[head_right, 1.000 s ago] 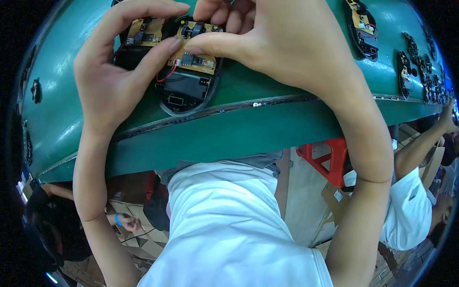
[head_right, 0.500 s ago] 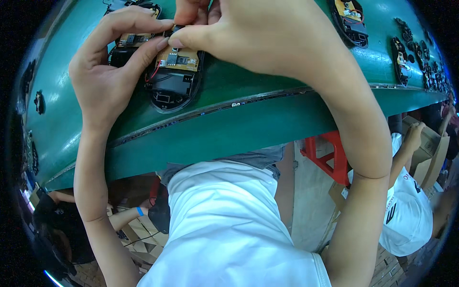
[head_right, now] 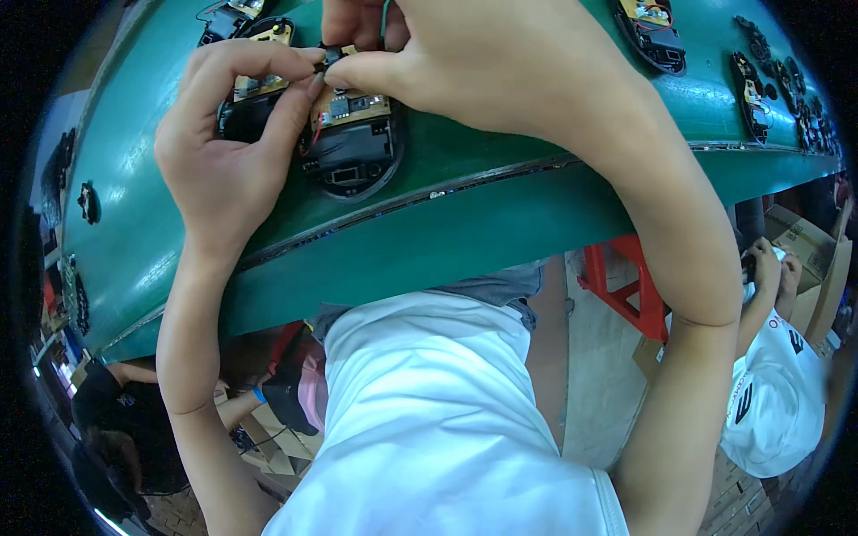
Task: Assembling small plastic components into electronic device housings on a conveyor belt
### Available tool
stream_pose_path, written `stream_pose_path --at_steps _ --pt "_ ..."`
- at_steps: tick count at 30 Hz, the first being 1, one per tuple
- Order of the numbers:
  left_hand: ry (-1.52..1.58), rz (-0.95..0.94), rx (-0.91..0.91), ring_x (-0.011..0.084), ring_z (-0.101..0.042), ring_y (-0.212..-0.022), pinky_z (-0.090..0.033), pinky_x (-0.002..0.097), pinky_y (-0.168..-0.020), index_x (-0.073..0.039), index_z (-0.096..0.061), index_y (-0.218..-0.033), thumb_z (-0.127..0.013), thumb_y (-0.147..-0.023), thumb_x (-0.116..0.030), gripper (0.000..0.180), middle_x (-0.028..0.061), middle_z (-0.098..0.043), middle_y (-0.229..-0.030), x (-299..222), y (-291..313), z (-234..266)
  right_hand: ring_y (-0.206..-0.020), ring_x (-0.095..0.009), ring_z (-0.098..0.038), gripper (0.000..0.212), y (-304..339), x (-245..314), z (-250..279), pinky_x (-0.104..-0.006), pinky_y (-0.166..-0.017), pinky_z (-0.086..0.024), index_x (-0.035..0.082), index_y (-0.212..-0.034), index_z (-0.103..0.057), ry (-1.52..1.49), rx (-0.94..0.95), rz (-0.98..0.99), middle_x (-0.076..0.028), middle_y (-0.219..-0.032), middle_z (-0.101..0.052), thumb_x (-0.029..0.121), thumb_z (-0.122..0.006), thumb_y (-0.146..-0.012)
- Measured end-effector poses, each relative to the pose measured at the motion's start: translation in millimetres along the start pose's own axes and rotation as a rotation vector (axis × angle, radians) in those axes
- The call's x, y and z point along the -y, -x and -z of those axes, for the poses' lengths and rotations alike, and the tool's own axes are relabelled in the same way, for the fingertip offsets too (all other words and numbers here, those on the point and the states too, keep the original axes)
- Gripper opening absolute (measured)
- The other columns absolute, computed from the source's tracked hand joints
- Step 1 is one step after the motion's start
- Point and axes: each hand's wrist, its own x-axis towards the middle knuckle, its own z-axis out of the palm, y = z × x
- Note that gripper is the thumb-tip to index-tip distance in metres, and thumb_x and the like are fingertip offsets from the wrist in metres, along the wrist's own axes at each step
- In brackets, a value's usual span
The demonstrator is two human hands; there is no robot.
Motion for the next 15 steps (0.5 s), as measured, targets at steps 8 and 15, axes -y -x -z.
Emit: stream_pose_path --at_steps 8,15 --pt "0.092 0.069 -0.013 0.0137 -0.069 -0.091 -0.053 0.0268 -0.085 0.000 -0.071 -0.095 -0.077 -0.082 0.003 0.014 0.0048 -0.075 -0.095 3.6 3.4 -3.1 -0.063 -0.032 -0.064 0.012 -5.3 4.8 4.7 -0.0363 -0.059 -0.050 -0.002 -0.082 -0.068 0.393 0.029 0.278 -0.016 -0.073 -0.065 0.005 -0.075 -0.076" --pt "0.290 0.124 -0.073 0.0135 -0.067 -0.079 -0.052 0.0262 -0.073 0.001 -0.066 -0.086 -0.076 -0.076 0.008 0.016 0.0081 -0.069 -0.085 0.4 -8.2 -10.4 -0.057 -0.040 -0.058 0.008 -38.8 80.2 14.9 -0.0446 -0.057 -0.046 -0.004 -0.070 -0.067 0.456 0.306 -0.338 -0.022 -0.059 -0.058 0.004 -0.068 -0.073"
